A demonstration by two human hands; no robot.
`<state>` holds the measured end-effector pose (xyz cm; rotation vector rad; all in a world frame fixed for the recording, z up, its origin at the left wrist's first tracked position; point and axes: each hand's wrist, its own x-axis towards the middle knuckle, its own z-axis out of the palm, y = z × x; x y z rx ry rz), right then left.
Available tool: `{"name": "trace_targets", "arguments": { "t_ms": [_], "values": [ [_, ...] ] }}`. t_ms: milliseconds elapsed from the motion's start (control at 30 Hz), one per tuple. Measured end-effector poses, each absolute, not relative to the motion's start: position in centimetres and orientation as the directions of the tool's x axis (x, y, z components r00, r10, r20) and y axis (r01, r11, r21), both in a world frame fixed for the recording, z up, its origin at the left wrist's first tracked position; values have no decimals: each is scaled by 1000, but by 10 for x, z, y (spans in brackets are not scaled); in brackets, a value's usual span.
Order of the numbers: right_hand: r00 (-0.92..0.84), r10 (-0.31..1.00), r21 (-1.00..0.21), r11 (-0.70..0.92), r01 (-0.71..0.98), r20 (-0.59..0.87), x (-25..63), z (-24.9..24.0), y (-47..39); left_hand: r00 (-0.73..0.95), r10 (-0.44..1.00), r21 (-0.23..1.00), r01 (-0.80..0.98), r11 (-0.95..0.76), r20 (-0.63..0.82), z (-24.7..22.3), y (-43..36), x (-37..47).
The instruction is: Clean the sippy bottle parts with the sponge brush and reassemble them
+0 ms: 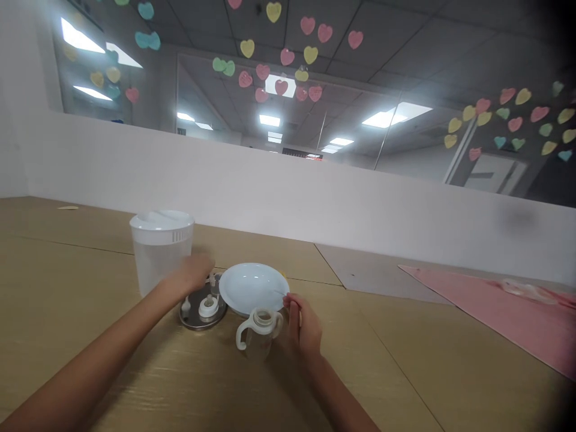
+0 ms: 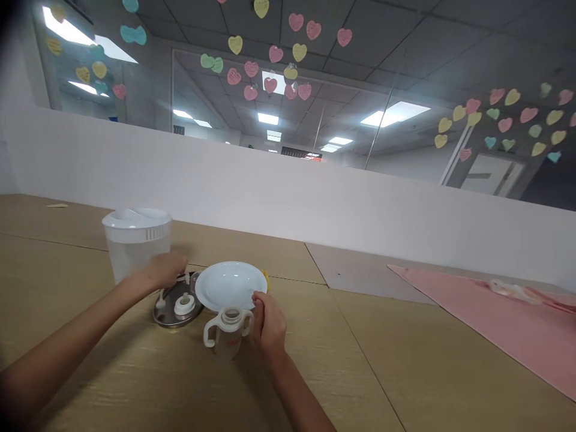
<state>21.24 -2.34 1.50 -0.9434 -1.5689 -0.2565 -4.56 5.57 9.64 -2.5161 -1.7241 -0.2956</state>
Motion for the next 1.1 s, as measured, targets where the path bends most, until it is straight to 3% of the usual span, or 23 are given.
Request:
{"name": "trace_targets", "arguments": {
  "t_ms": [133,233,300,400,567,800,1100],
  "values": [
    [-210,109,60,744,666,972,212,26,-36,398,868,-28,912,-409,296,127,31,-40],
    [-481,-45,340,764,548,876,207,38,-52,487,800,158,811,-563,350,132,26,-28],
    [-554,-136,448,755,478,821,201,43,-62,558,745,313,680,-663,365,127,30,-19],
    [-578,-192,488,768,415,793,192,45,-72,604,689,461,517,-721,400,112,42,-9],
    [-567,-275,537,761,365,776,183,41,-73,544,704,517,482,-708,457,91,59,-5],
    [-611,-137,446,806,389,780,183,35,-68,522,706,499,500,-708,479,91,57,-4],
    [-586,-97,413,800,435,804,189,41,-63,575,658,348,564,-749,486,85,49,4]
  ]
}}
